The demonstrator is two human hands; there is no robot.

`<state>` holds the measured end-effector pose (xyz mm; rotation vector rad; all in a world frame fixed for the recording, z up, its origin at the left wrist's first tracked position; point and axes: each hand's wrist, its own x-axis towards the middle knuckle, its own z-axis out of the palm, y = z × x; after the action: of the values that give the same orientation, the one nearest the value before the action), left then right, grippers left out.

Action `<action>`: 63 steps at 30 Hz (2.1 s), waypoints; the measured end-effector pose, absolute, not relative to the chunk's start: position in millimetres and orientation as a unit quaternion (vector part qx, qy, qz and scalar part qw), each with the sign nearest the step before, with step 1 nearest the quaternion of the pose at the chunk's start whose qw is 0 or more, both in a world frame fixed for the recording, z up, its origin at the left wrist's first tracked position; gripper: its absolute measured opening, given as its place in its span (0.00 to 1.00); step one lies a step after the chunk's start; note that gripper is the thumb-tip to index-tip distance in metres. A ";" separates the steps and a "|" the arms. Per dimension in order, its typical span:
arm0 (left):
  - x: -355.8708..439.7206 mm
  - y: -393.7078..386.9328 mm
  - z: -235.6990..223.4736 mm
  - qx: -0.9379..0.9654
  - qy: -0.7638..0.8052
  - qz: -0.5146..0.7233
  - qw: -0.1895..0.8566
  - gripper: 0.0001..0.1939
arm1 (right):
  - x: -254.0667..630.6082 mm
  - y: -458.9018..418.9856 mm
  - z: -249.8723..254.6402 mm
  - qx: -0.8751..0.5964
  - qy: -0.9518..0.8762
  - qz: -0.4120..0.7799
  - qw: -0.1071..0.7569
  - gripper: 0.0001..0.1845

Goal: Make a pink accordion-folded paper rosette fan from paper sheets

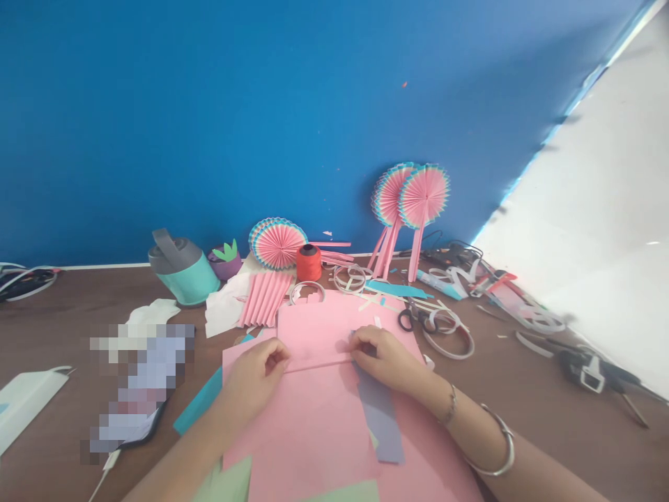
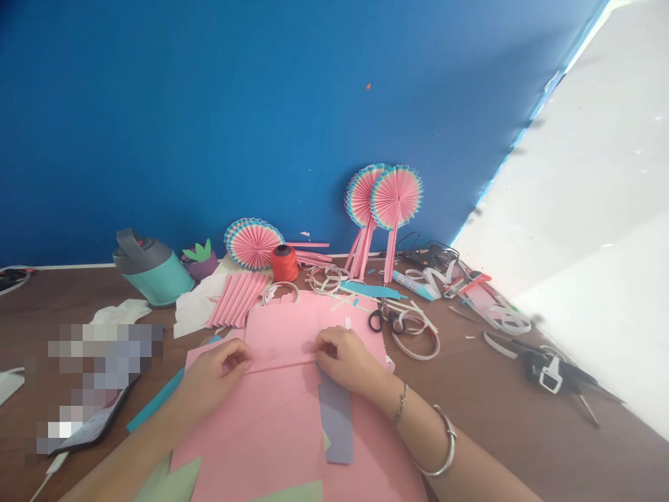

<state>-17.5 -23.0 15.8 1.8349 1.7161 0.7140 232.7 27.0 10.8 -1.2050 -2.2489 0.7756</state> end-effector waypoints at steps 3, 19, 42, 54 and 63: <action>-19.1 -22.3 12.8 0.689 0.633 0.249 0.249 0.07 | 231.9 26.5 10.0 -0.434 -0.827 0.269 0.236 0.11; -15.8 -26.3 10.9 0.861 0.482 0.153 0.043 0.34 | 225.8 16.3 12.1 -0.406 -0.881 0.156 0.189 0.24; -13.1 -27.8 2.1 0.876 0.472 0.088 0.051 0.31 | 220.1 10.1 17.0 -0.316 -0.944 0.051 0.081 0.19; -19.6 -28.2 15.3 0.868 0.491 0.070 0.021 0.23 | 220.1 2.5 22.5 -0.344 -0.937 -0.013 0.054 0.10; -32.1 -21.9 14.8 0.836 0.517 0.182 -0.009 0.19 | 226.8 8.5 16.8 -0.345 -0.933 -0.081 0.065 0.08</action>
<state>-32.1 -21.9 14.8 2.6417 1.6348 0.5761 226.8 8.5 16.8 -1.0409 -2.8157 -0.2443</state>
